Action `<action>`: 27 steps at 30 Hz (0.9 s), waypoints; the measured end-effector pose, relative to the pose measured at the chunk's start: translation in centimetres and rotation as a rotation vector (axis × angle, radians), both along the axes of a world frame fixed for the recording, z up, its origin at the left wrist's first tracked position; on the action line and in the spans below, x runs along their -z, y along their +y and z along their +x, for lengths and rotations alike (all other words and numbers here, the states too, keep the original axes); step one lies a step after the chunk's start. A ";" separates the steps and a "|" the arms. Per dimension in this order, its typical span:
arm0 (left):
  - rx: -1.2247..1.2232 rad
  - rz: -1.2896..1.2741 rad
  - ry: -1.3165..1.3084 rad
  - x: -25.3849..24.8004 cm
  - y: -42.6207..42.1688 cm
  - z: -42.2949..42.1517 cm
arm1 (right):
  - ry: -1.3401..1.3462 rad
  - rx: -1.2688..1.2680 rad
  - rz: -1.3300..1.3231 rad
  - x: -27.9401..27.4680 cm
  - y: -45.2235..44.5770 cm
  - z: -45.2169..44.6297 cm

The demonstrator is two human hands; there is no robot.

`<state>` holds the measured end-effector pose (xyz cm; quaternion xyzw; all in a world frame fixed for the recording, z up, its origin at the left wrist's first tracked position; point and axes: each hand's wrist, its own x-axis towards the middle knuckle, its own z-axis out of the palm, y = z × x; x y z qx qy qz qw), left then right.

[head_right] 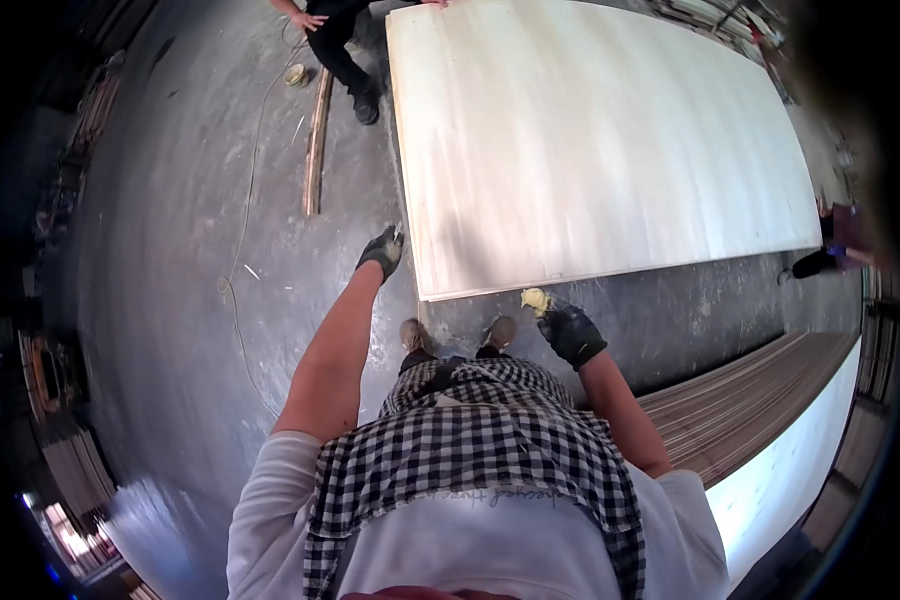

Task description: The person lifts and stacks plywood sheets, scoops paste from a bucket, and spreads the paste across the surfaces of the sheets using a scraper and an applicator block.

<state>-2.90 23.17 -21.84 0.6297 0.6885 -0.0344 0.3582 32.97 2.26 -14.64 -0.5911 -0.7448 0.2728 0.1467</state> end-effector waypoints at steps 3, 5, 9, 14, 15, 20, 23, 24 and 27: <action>-0.040 -0.053 -0.026 2.7 0.8 -0.1 | 0.011 -0.032 0.028 -0.9 2.5 0.4; -0.035 -0.105 0.007 5.6 0.5 -1.1 | 0.036 -0.011 0.070 -1.0 3.5 0.3; -0.091 -0.174 -0.053 10.8 0.3 -2.4 | -0.228 -0.064 -0.270 1.3 3.3 0.9; -0.044 -0.265 -0.112 19.1 2.7 -3.4 | -0.149 0.109 -0.209 4.0 2.5 -2.0; -0.050 -0.236 -0.132 22.9 3.5 -3.8 | -0.166 0.179 -0.243 4.0 2.7 -3.4; -0.034 -0.311 -0.235 24.9 6.8 -6.1 | -0.451 -0.007 -0.252 2.3 6.6 -12.7; -0.033 -0.339 -0.304 25.9 8.2 -8.6 | -0.306 -0.003 -0.304 4.4 9.2 -17.9; -0.001 -0.326 -0.319 26.7 8.2 -9.8 | -0.279 -0.001 -0.315 5.1 9.9 -19.2; 0.038 -0.324 -0.310 27.8 9.8 -12.2 | -0.231 0.005 -0.342 6.2 10.7 -21.5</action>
